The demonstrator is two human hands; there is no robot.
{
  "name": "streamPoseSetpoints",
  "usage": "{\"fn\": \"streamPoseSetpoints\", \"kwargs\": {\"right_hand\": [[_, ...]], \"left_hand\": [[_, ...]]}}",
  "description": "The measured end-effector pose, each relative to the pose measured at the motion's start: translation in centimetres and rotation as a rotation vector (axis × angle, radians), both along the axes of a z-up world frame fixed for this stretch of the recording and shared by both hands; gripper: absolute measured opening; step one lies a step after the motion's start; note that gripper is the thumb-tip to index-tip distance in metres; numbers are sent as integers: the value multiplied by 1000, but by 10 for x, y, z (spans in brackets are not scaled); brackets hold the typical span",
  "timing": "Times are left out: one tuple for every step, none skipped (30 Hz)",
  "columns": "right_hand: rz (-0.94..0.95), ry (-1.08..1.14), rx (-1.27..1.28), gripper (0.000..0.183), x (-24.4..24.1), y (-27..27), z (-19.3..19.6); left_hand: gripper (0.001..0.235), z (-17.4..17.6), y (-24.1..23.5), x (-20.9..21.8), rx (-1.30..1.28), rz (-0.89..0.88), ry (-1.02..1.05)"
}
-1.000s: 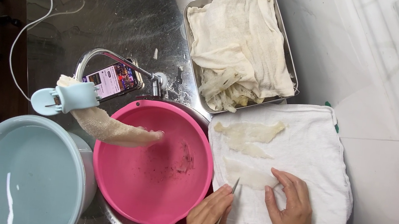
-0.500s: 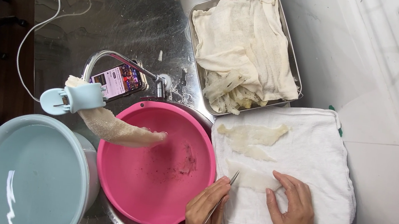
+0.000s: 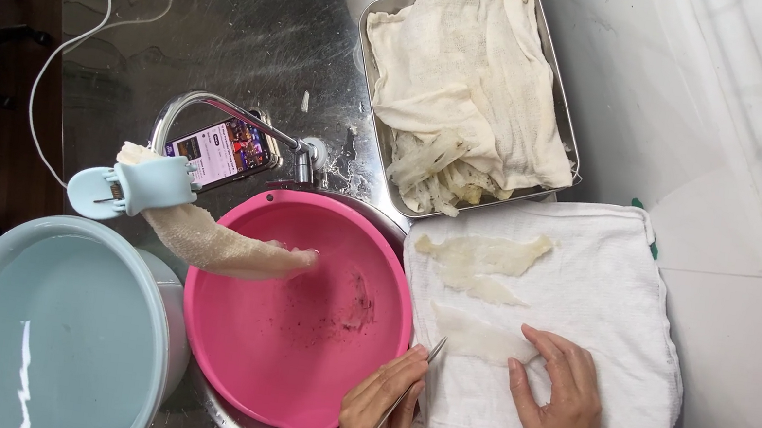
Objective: The person uses tweezers to scrape and clean a piece of white fish maw placed on a white towel. They repeatedly dip the tweezers into a pink basin of water to rinse them while working on the item. A tray of similar items is visible nearby.
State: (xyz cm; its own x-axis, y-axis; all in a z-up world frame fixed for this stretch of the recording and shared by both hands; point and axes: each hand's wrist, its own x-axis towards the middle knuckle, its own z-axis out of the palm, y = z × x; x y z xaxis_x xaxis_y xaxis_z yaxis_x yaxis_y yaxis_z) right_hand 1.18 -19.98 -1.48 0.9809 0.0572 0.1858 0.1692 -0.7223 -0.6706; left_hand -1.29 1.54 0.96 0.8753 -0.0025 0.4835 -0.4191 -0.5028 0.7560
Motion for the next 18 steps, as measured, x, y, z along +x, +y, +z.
{"fn": "streamPoseSetpoints", "kwargs": {"right_hand": [[1,1,1,39,0,0,0],[-1,-3,0,38,0,0,-1],[-3,-7,0,38,0,0,-1],[-2,-6,0,38,0,0,-1],[-2,-9,4,38,0,0,-1],[-2,-13,9,38,0,0,-1],[-2,-14,8,38,-1,0,-1],[-6,-6,5,38,-1,0,-1],[-10,1,1,38,-1,0,-2],[-10,0,1,38,-1,0,-2],[-8,-5,-2,38,-1,0,-2],[-6,-9,-5,38,-1,0,-2],[-5,-10,-5,38,-1,0,-3],[1,-20,0,37,-1,-1,-4],[8,-30,5,37,-2,-1,-5],[7,-35,4,37,-2,-2,-5],[59,-4,6,39,-3,-4,-4],[109,25,8,43,-3,-5,-3]], "left_hand": [[20,2,0,0,1,1,1],[17,4,1,0,17,-5,-4],[15,5,1,-1,33,-10,-8],[15,4,1,-2,33,-9,-8],[15,3,1,-3,35,-18,-6],[16,1,1,-3,36,-28,-6],[16,2,1,-3,35,-27,-6],[16,2,1,-3,32,-31,-7],[16,2,1,-3,28,-35,-7],[16,2,1,-3,28,-35,-8],[15,1,2,-3,39,-41,-5],[15,1,2,-3,49,-46,-2],[15,2,3,-2,49,-46,-3],[16,2,3,-2,50,-38,-21],[16,3,3,-2,51,-30,-39],[16,3,5,-3,51,-30,-43],[16,3,6,-4,48,0,-61],[16,3,8,-5,44,30,-82]]}}
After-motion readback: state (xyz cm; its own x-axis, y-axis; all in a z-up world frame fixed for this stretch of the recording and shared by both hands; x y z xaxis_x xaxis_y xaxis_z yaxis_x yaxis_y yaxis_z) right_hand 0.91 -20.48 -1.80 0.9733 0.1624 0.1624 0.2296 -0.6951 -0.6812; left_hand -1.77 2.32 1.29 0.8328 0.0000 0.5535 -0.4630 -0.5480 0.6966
